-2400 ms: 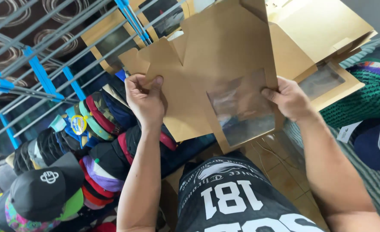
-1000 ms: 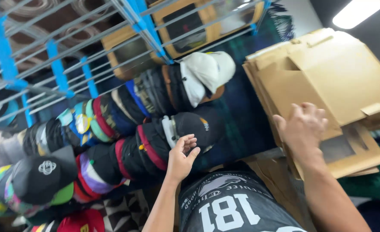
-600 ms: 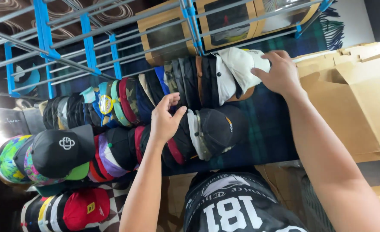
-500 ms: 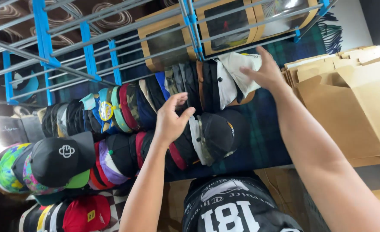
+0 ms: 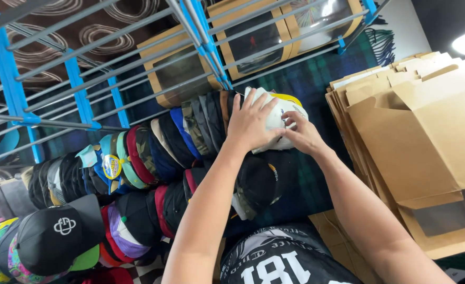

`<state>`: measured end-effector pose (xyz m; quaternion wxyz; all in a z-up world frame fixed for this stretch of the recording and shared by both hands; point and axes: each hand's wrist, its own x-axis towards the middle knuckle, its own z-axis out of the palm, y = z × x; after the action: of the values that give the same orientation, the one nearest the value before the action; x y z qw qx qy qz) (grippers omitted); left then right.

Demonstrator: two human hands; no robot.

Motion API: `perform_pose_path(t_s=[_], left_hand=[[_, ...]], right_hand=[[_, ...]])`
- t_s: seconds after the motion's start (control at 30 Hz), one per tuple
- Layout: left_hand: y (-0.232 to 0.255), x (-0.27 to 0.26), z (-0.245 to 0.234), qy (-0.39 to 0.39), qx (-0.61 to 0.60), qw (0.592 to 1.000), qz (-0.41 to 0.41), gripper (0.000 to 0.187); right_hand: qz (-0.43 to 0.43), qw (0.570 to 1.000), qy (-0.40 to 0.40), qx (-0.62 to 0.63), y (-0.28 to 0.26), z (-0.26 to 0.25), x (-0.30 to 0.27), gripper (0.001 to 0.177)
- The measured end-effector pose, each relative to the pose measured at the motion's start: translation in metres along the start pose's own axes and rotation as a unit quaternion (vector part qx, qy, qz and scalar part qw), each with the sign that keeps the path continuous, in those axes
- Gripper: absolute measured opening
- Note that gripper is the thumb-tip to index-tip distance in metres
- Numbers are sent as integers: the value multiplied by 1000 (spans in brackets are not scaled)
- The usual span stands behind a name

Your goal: The person takes baseball caps from a storage rack, assembles cardboard display boxes by hand, and places the hats inside them.

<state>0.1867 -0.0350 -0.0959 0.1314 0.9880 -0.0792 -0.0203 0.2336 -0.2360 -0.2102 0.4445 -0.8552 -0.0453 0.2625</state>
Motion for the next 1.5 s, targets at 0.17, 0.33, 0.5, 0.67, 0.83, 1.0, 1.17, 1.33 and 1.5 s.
perform_pose_path(t_s=[0.17,0.33,0.5,0.67,0.83,1.0,1.17,1.33,1.5], left_hand=[[10,21,41,-77,95,991,-50,82],[20,12,35,-88,91,989,-76,82],[30,4,21,-87,81,988,-98,81],[34,3,19,-82,55,988,-116,82],[24,2,45,-7,114,990,-86,87],[24,-4,43,-2,93,992,-87,85],[33,-6,28,-96,56,986,-128,86],[35,-23,29,-78,64,987,-122,85],[35,-30,36,-75,74,987,-119,86]], right_hand=[[36,984,54,164,-6,-23,51,28],[90,878,88,461,-42,-22,110,44],[108,748,40,654,-102,-20,116,108],[123,732,117,660,-107,3,167,107],[201,771,179,577,-146,4,159,128],[219,760,224,570,-159,-3,142,146],[127,744,214,620,-113,9,133,129],[154,728,215,633,-80,-9,136,118],[178,751,227,594,-71,-52,131,119]])
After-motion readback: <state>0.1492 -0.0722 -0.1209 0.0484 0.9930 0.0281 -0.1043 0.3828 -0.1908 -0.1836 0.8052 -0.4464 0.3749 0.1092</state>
